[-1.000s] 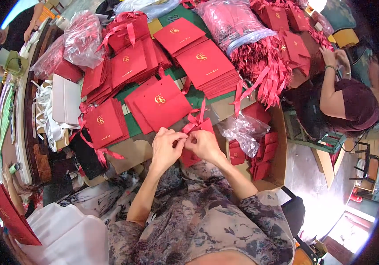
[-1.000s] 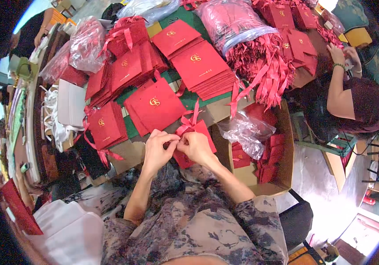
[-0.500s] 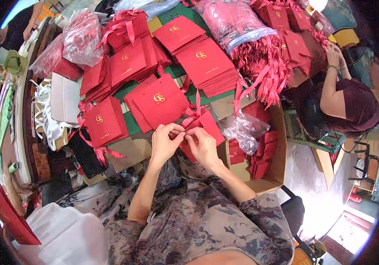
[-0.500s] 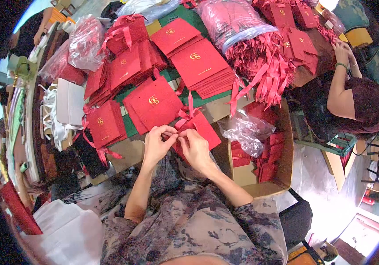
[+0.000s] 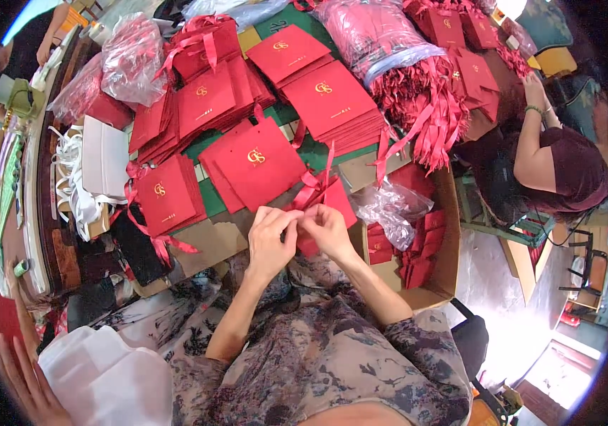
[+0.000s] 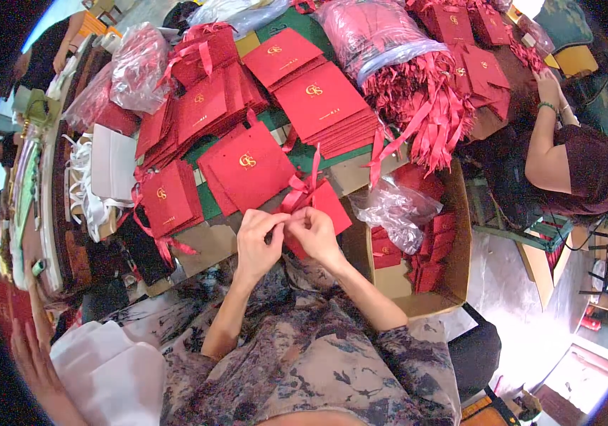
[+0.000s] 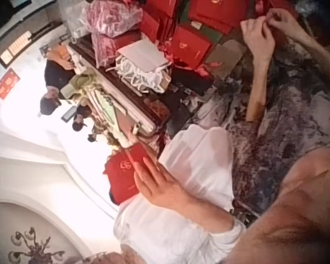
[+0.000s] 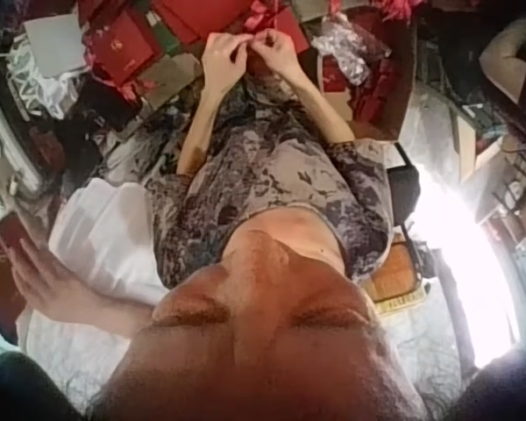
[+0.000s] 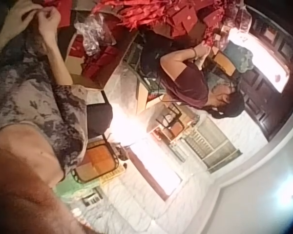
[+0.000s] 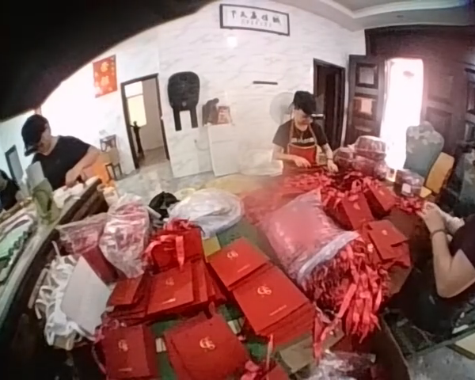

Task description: The person assembles gift bags by attaching ribbon handles, folding the red bags, and placing the completed bags into a box by hand.

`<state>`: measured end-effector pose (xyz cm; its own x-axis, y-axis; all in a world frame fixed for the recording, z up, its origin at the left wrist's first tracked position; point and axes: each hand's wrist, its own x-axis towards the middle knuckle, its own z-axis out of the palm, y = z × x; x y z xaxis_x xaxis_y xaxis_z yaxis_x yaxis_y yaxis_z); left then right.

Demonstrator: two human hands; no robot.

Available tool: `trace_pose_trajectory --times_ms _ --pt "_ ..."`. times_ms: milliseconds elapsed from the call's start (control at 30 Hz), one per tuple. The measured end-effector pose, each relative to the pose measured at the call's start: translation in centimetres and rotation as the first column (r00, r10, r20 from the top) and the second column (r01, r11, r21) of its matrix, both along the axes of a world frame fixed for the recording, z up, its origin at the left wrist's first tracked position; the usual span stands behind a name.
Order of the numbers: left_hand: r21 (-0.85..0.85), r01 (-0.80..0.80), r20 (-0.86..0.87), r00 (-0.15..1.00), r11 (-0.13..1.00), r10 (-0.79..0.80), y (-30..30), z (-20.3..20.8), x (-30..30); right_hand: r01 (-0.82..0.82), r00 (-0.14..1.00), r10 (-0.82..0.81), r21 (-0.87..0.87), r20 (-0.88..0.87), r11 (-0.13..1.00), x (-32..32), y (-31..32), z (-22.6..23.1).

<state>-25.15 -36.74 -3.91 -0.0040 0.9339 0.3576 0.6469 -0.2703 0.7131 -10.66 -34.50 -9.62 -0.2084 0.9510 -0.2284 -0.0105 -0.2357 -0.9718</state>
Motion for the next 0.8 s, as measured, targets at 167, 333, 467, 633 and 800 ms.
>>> trace_pose_trajectory --times_ms 167,333,467,633,800 --pt "-0.13 0.031 0.022 0.999 0.991 -0.028 0.7 -0.1 -1.1 0.129 0.952 -0.151 -0.097 -0.267 0.987 -0.9 -0.9 0.4" --pt "-0.069 -0.006 0.032 0.999 0.998 0.008 0.6 -1.5 -1.3 -0.115 0.912 -0.031 0.328 0.409 0.938 1.9 0.7 7.9" --pt "0.177 0.089 -0.133 0.989 0.98 -0.066 0.0 -1.3 -0.3 -0.412 0.765 -0.029 0.523 0.643 0.746 3.0 4.5 8.5" --pt "0.214 0.15 -0.176 0.978 0.965 -0.113 0.1 -0.8 0.0 -0.789 0.526 0.496 0.177 0.691 0.589 3.3 8.5 7.2" --pt "0.211 0.115 -0.115 0.989 0.971 -0.092 0.6 -1.0 -0.9 -0.687 0.714 0.512 0.338 0.478 0.643 2.8 9.0 5.7"
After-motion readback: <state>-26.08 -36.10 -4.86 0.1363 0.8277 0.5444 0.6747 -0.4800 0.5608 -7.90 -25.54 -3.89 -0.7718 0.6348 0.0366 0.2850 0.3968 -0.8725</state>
